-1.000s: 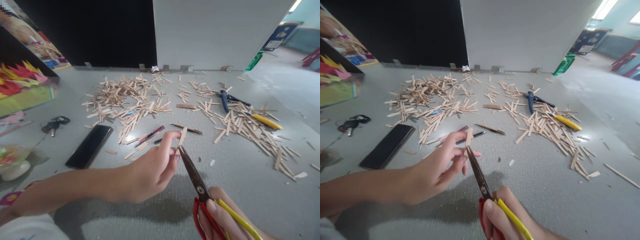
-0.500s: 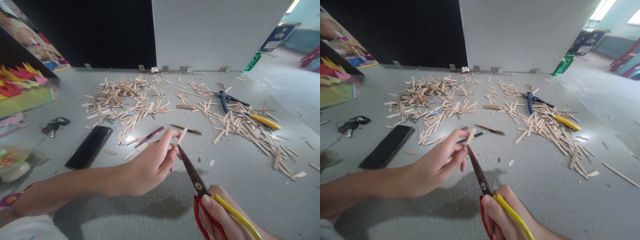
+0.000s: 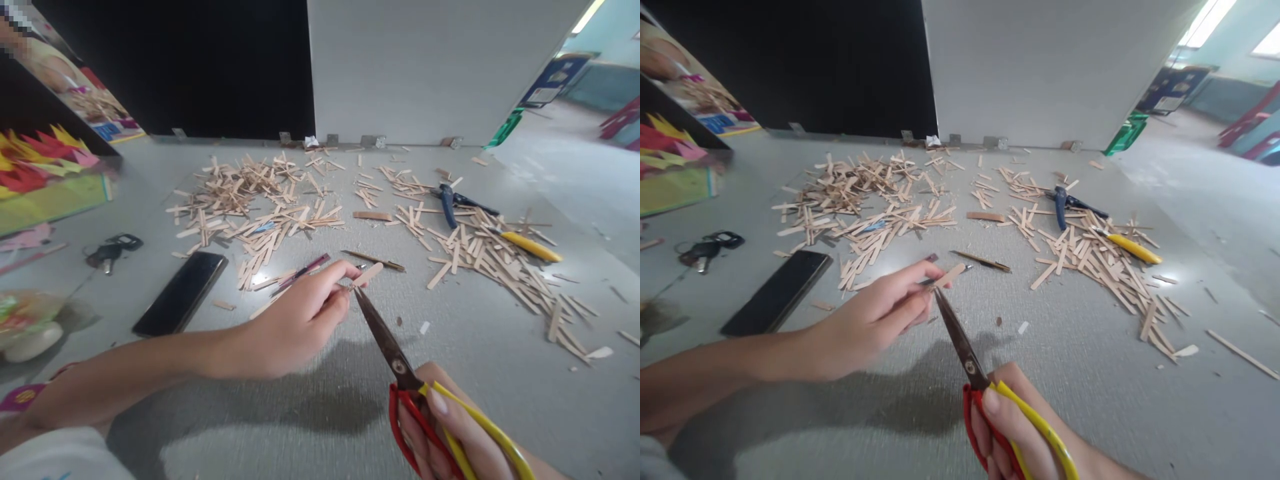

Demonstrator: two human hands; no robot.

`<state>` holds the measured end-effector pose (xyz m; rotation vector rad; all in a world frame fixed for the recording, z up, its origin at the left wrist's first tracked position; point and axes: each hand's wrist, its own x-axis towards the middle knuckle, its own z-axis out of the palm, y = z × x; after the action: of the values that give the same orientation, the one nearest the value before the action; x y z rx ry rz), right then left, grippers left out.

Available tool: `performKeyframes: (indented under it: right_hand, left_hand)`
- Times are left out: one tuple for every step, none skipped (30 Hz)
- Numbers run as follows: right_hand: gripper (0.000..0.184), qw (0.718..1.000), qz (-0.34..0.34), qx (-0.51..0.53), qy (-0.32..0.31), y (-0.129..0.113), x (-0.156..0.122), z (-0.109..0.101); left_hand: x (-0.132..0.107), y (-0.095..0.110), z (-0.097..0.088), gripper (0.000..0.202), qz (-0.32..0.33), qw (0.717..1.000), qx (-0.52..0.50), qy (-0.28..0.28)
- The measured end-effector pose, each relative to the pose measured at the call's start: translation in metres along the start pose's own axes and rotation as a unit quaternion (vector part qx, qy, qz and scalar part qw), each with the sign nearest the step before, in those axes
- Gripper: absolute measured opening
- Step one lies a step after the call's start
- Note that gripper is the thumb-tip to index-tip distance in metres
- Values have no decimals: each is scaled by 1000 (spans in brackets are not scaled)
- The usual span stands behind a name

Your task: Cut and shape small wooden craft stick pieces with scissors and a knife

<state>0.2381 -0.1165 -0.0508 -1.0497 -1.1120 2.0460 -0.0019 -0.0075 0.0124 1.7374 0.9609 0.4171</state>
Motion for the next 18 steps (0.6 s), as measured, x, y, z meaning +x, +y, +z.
performKeyframes:
  right_hand:
    - [74, 1000, 5, 8, 6, 1, -1, 0]
    - [73, 1000, 12, 16, 9, 3, -3, -1]
    - [72, 1000, 19, 20, 9, 5, -4, -2]
    - [70, 999, 26, 21, 9, 6, -5, -3]
    - [69, 999, 29, 19, 6, 7, -6, -4]
    - [68, 999, 28, 16, 3, 8, -7, -5]
    - [68, 1000, 28, 11, -2, 9, -7, -6]
    - [69, 1000, 28, 7, -3, 9, -7, -7]
    - [69, 999, 32, 6, -2, 9, -6, -7]
    - [69, 999, 37, 8, 2, 9, -6, -7]
    - [69, 999, 40, 13, 6, 8, -6, -7]
    - [69, 999, 41, 16, 8, 7, -5, -7]
    - [69, 999, 41, 19, 8, 7, -5, -7]
    - [69, 999, 40, 20, 6, 7, -5, -7]
    - [68, 999, 39, 22, 4, 7, -5, -7]
    - [68, 999, 40, 25, 4, 7, -4, -8]
    - [67, 999, 44, 27, 4, 7, -3, -9]
    - [67, 998, 46, 31, 3, 8, -2, -9]
  left_hand:
    - [0, 1, -1, 23, 2, 1000, 1, -1]
    - [0, 2, -1, 23, 2, 1000, 6, -1]
    - [0, 3, -2, 22, 1, 1000, 12, 0]
    - [0, 3, -2, 21, 1, 1000, 19, 2]
    - [0, 3, -2, 21, 1, 1000, 26, 4]
    - [0, 4, -2, 20, 2, 999, 32, 6]
    - [0, 3, -2, 20, 4, 999, 36, 8]
    - [0, 3, -2, 20, 5, 999, 40, 9]
    - [0, 3, -2, 20, 8, 999, 43, 11]
    - [-1, 2, -2, 20, 12, 999, 50, 15]
    - [-1, 2, -2, 21, 17, 998, 60, 20]
    - [-1, 2, -3, 23, 23, 997, 71, 28]
    - [-1, 2, -4, 24, 30, 995, 83, 35]
    - [-2, 2, -5, 26, 33, 994, 94, 39]
    - [-2, 2, -6, 27, 36, 993, 103, 41]
    - [-2, 2, -7, 28, 37, 993, 109, 40]
    - [-2, 3, -9, 29, 40, 992, 113, 39]
    - [-1, 3, -10, 29, 43, 992, 116, 39]
